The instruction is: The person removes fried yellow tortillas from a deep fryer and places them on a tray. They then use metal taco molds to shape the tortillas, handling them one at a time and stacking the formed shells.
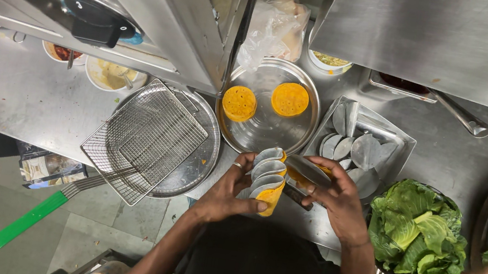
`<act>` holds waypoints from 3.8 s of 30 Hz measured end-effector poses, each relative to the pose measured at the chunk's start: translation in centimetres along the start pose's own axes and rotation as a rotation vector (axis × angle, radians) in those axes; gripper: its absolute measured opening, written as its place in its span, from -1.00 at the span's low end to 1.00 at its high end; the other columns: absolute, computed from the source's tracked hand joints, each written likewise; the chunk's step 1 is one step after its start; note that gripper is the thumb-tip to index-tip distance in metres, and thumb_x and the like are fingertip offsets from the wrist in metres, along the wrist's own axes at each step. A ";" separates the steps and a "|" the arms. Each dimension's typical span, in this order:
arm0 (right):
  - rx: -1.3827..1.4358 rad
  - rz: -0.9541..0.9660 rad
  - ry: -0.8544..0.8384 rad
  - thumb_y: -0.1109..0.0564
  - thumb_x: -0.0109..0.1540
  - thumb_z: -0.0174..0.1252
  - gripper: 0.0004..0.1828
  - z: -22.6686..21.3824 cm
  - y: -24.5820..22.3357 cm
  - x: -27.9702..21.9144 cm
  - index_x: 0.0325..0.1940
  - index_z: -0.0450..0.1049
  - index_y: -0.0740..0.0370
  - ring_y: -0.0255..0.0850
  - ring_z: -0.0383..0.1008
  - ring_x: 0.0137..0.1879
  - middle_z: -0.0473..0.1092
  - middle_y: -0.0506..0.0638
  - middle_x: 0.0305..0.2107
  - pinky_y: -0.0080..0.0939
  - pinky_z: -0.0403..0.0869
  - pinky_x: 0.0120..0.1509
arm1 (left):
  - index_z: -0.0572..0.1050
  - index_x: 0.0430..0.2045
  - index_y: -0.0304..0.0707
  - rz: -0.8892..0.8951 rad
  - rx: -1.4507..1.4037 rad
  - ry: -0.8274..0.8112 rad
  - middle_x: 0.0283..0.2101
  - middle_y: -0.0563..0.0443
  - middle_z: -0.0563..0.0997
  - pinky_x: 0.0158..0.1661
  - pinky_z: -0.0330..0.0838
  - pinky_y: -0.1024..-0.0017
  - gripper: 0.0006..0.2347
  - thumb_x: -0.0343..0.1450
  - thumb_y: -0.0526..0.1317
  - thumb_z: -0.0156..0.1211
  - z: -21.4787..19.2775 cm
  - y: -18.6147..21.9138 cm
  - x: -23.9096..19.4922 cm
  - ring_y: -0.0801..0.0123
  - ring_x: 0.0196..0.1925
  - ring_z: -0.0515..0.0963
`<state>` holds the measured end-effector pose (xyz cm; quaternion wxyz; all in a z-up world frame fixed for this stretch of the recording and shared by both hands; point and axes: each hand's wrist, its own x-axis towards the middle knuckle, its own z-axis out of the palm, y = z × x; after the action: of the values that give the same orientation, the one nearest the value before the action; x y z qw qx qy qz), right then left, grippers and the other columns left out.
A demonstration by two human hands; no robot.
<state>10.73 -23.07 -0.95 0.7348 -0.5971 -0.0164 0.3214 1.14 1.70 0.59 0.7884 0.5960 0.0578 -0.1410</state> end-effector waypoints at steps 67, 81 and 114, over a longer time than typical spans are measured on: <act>-0.666 0.138 -0.015 0.14 0.23 0.28 -0.55 3.6 -0.2 0.5 0.22 0.55 0.19 -0.41 0.46 -0.24 0.59 -0.07 -0.23 -0.38 0.48 -0.19 | 0.22 0.28 -0.40 0.241 1.270 -0.226 0.24 -0.23 0.28 0.28 0.11 0.03 -0.11 0.05 -0.11 0.57 0.0 3.7 -2.2 -0.05 0.31 0.24; -0.689 -0.057 -0.118 0.19 0.24 0.18 -0.57 4.0 -0.1 0.2 0.21 0.50 0.25 -0.27 0.58 -0.06 0.52 0.04 -0.13 -0.22 0.61 0.02 | 0.25 0.26 -0.37 0.242 1.351 -0.196 0.22 -0.28 0.33 0.30 0.19 0.02 -0.17 0.09 -0.13 0.56 0.1 1.5 -2.1 -0.08 0.31 0.31; -0.947 -0.258 -0.184 0.10 0.14 0.25 -0.51 5.6 -1.8 -1.0 0.12 0.47 0.35 0.04 0.57 0.08 0.50 0.20 -0.02 -0.10 0.51 0.17 | -0.21 0.35 -0.69 0.240 1.164 -0.235 0.33 -0.70 0.12 0.43 -0.19 -0.07 0.11 0.13 -0.01 0.55 0.4 1.3 -0.9 -0.38 0.43 0.05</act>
<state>8.46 -18.91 2.62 0.4121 -0.8275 -0.2991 0.2363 0.59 1.82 2.10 0.3445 0.9122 -0.1839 -0.1244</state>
